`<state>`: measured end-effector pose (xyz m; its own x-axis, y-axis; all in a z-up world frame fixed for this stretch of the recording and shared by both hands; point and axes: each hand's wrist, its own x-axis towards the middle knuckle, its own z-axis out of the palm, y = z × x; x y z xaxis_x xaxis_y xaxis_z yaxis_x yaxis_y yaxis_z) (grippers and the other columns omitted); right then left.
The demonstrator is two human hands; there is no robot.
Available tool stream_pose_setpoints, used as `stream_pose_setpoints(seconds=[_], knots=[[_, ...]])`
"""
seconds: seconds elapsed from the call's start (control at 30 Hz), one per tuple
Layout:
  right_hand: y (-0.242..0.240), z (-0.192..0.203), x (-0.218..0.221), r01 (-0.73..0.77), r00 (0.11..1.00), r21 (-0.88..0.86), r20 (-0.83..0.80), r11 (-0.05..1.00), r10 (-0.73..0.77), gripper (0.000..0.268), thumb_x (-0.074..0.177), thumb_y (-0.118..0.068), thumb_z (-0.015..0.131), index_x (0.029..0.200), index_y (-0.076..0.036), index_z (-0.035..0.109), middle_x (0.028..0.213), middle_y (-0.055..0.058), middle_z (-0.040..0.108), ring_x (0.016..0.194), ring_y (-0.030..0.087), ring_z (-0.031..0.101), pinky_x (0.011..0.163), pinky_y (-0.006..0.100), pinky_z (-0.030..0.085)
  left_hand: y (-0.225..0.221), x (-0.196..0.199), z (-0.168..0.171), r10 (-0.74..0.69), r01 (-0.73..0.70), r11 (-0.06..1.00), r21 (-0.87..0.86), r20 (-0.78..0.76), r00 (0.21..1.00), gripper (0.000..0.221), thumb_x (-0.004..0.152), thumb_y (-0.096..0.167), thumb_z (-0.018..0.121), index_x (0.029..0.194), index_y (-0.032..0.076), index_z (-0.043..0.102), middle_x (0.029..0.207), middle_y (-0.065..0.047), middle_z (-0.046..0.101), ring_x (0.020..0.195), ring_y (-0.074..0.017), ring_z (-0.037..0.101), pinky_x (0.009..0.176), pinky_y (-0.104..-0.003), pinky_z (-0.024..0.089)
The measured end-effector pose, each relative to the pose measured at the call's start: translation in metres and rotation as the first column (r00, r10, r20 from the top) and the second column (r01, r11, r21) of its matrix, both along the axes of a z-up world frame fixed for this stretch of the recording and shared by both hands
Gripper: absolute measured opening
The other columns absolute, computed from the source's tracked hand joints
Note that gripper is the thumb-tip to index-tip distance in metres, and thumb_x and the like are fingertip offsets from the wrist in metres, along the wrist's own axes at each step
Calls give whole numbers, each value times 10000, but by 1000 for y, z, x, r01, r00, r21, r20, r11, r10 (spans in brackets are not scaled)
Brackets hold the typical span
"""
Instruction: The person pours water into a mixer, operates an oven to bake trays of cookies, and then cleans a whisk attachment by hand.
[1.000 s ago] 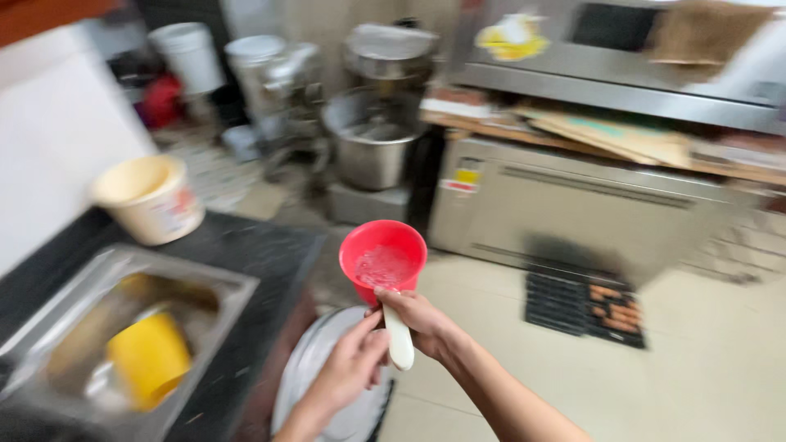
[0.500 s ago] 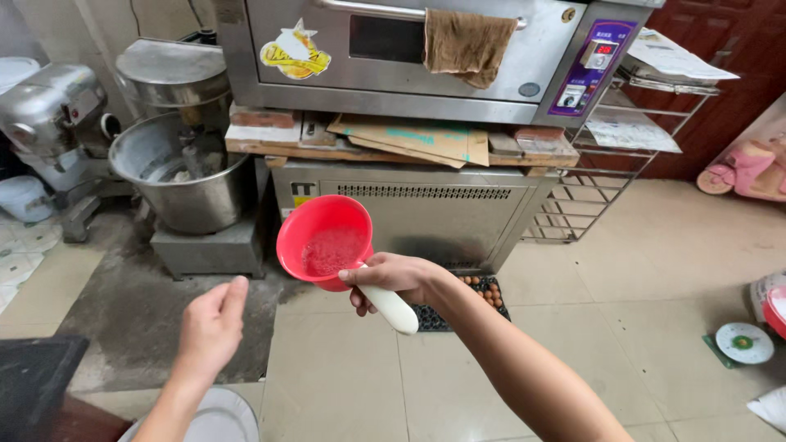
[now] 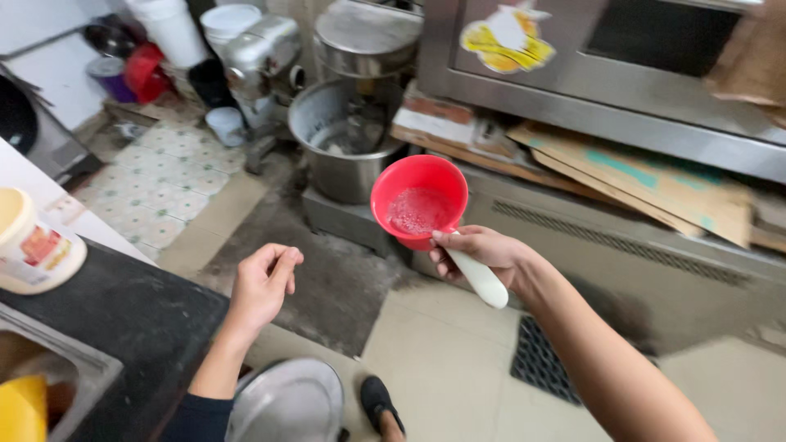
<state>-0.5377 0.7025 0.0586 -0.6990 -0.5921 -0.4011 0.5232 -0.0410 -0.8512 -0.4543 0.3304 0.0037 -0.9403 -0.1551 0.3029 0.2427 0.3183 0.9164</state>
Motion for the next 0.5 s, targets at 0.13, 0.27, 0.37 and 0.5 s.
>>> stream_pose_setpoints(seconds=[0.13,0.27,0.37,0.5], knots=[[-49,0,-111,-21,999,61,-30,998,23,220,984,-281,634,974,-62,650,793,5,643,584,117,597,509,269,500,-68,-82,1,44,-50,990,132,48,998,439,1077,328,567,741,46,541,574,20,469,484,-60,462,447,-266,422],[-97,14,-202,-43,998,-19,36,999,44,185,981,-285,649,970,-104,616,718,-39,551,509,67,501,456,245,445,-117,-152,10,229,-235,971,53,106,968,476,1102,340,523,730,43,534,554,10,448,456,-77,465,439,-270,408],[-126,31,-259,-50,999,-48,15,998,51,168,978,-282,638,971,-120,595,710,-58,517,507,49,482,455,237,427,-138,-202,21,213,-219,972,89,73,974,175,1044,271,535,973,117,579,575,28,489,467,-53,459,423,-248,404],[-167,40,-350,-119,992,-175,31,977,126,196,1026,-293,625,957,-119,565,724,-55,508,525,42,486,473,243,437,-166,-265,26,209,-208,976,59,-13,978,135,974,164,612,1041,54,652,689,58,593,526,-33,513,445,-225,424]])
